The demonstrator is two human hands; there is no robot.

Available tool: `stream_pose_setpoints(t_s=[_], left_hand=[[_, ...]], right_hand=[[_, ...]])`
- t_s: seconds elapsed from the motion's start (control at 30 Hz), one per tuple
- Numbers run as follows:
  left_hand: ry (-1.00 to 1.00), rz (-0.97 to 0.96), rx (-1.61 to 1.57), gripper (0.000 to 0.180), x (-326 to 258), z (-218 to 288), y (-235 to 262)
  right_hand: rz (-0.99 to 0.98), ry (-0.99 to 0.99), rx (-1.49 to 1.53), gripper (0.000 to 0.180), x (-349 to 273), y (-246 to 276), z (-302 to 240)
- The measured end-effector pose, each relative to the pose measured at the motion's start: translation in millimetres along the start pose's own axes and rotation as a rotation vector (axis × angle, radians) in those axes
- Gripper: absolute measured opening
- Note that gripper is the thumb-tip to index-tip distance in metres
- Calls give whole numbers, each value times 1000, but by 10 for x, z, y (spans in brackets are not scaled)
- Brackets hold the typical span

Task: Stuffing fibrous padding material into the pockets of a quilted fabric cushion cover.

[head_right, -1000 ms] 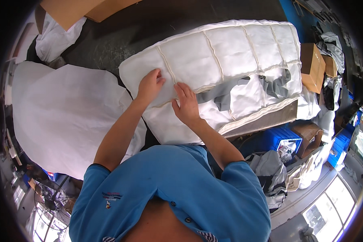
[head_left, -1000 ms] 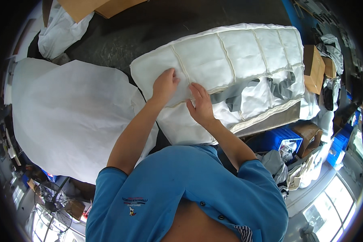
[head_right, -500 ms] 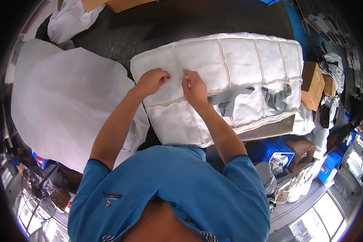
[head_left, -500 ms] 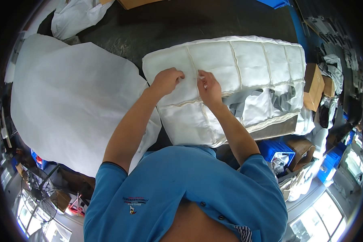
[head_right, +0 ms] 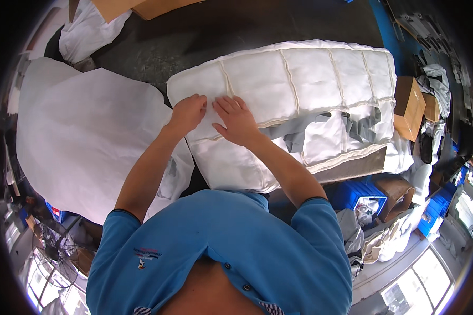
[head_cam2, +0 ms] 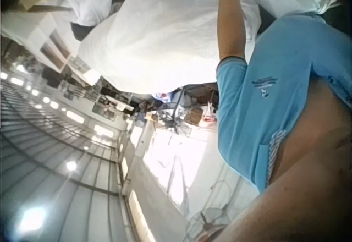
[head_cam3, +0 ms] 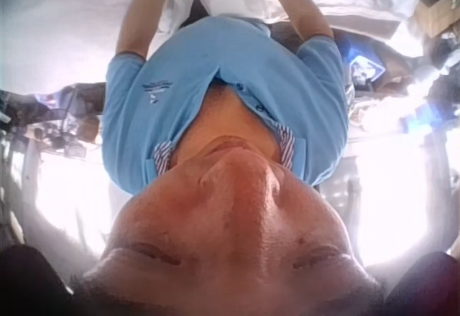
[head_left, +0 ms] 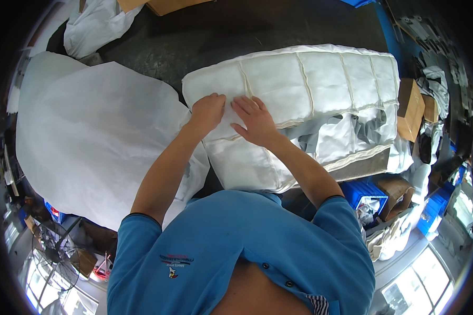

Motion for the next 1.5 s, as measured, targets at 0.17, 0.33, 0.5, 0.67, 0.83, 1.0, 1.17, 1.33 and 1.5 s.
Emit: stream_pose_setpoints(t_s=[0.17,0.33,0.5,0.67,0.83,1.0,1.17,1.33,1.5], left_hand=[[100,-90,220,7,-128,2,-9],[92,66,7,13,-238,-56,-8],[224,251,-29,13,-324,-148,46],[470,477,-167,12,-515,-182,244],[190,235,123,21,-575,47,93],[66,380,-117,36,-232,361,-26],[130,250,-578,41,-94,211,-322],[7,481,1,33,-435,290,-98],[152,377,-25,25,-638,166,-206]], right_hand=[[-379,-118,-406,52,214,-13,-220],[-280,180,-112,46,255,-106,-246],[-192,86,-323,49,190,-3,-165],[-141,16,-244,52,124,82,-261],[106,-418,6,55,-94,260,-169],[-64,-498,361,49,-22,85,2],[66,-232,215,34,330,-104,55],[73,-401,168,25,396,-27,191],[7,43,-119,34,174,-108,-187]])
Point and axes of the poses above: each hand's wrist, its own x-axis towards the middle knuckle, its own y-axis out of the back of the hand, z = x × y, the point moved 3 cm from there along x, towards the middle knuckle, and after that the axes turned 12 degrees about -y, right-handed, at the moved point
